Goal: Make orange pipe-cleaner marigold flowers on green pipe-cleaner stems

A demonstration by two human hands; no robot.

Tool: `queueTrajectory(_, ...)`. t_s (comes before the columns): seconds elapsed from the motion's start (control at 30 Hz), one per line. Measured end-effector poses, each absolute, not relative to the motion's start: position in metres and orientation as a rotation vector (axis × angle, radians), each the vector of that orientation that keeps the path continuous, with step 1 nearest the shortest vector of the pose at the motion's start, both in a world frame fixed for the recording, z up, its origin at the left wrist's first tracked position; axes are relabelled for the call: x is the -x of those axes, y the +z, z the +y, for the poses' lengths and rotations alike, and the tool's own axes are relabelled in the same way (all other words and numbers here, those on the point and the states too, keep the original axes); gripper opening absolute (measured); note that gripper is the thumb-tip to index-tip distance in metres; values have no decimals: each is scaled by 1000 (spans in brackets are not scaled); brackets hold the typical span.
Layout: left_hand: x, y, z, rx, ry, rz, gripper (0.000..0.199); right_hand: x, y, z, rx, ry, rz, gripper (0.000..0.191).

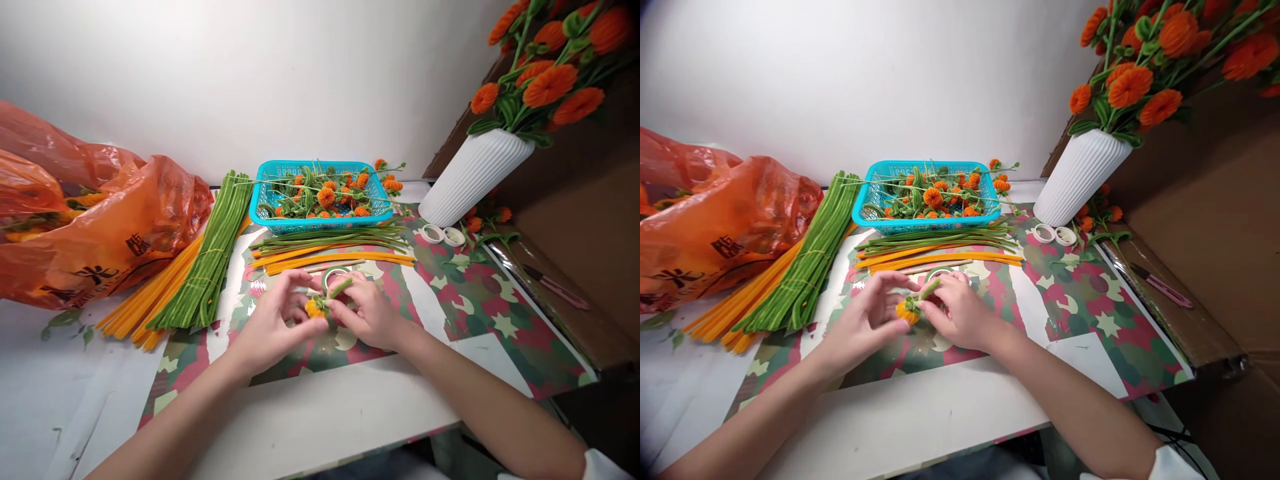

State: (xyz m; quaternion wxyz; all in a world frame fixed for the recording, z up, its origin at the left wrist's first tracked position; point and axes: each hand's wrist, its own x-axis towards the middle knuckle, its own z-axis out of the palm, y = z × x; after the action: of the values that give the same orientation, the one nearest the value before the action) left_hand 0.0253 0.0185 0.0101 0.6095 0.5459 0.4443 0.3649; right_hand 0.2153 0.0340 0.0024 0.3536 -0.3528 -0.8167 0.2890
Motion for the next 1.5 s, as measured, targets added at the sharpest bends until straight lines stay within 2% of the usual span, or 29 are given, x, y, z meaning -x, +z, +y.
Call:
queueTrajectory(0.07,-26,10,17,-1479,936,1093,35,-215,4,34,973,763,-2092,12)
queueTrajectory(0.17,-26,10,19,-1378,914,1080,24,-216,4,34,1008,793,-2079,13)
queueTrajectory(0.3,-25,7,25,-937,759,976,36,-216,5,34,968,797,-2085,12)
queueTrajectory(0.4,-24,5,26,-815,669,921,38,-216,5,35,903,810,-2112,16)
queueTrajectory(0.57,-25,8,20,-1386,931,1098,33,-215,1,35,956,757,-2173,16)
queueTrajectory(0.63,-26,9,18,-1724,932,1123,30,-215,-1,35,993,723,-2212,15)
queueTrajectory(0.73,-27,8,16,-1961,863,1172,16,-213,-3,34,1047,681,-2285,17)
queueTrajectory(1.0,-30,6,16,-1774,701,1207,4,-220,3,36,911,755,-2400,16)
queueTrajectory(1.3,-26,4,21,-1659,458,1210,9,-222,-10,38,782,450,-2515,14)
queueTrajectory(1.5,-31,10,19,-1633,603,1300,10,-219,0,36,968,749,-2255,8)
